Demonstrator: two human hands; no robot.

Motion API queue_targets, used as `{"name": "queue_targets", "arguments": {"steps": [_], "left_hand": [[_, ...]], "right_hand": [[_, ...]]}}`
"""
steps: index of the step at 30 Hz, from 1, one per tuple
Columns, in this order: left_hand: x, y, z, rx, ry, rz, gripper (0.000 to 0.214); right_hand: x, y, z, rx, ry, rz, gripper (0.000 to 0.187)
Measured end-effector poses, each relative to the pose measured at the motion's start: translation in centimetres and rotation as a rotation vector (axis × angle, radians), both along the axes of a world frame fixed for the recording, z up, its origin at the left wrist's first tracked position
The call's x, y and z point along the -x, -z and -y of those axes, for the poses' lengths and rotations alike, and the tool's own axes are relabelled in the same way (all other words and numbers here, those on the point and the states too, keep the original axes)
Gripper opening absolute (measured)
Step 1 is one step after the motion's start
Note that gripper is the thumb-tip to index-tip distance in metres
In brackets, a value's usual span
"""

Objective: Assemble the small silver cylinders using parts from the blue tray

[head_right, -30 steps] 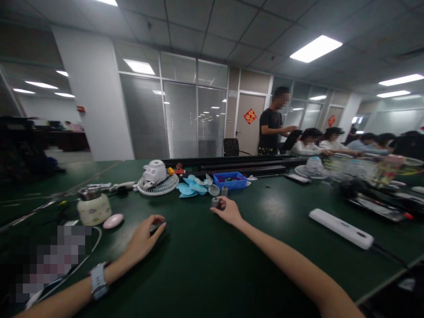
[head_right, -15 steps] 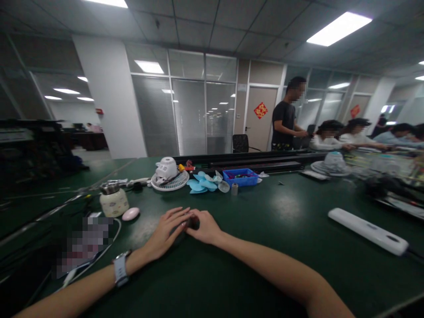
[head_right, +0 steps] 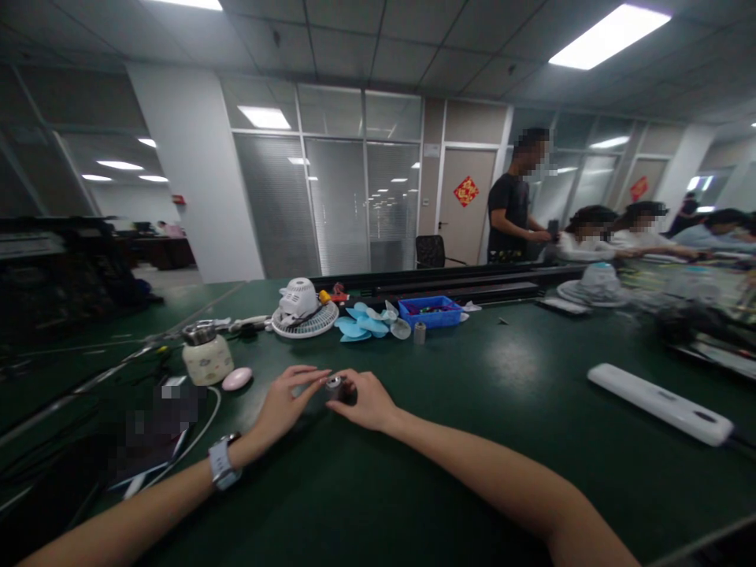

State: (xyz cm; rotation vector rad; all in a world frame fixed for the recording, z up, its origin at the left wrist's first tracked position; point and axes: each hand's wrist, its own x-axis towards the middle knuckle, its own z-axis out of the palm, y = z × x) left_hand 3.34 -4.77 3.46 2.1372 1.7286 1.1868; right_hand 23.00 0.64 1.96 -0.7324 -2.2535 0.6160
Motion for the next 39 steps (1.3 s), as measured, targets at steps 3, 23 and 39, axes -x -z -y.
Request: {"name": "queue_targets", "arguments": {"steps": [3,23,39], "left_hand": [[0.7,1.1,-0.3,0.135,0.032,-0.049,0.031],[0.0,0.4,0.4,0.275,0.049,-0.202,0.042],[0.9,2.1,-1.1,0.148,-0.129,0.258,0.031]], "right_hand": [[0.1,0.0,0.2,0.022,0.017,-0.039,0.042],[-18.6,0.3,-16.7,0.007,0.976,0.16,0.041],[-1.3,-0.7,-1.8,-0.348,0.083,0.203,0.032]]}}
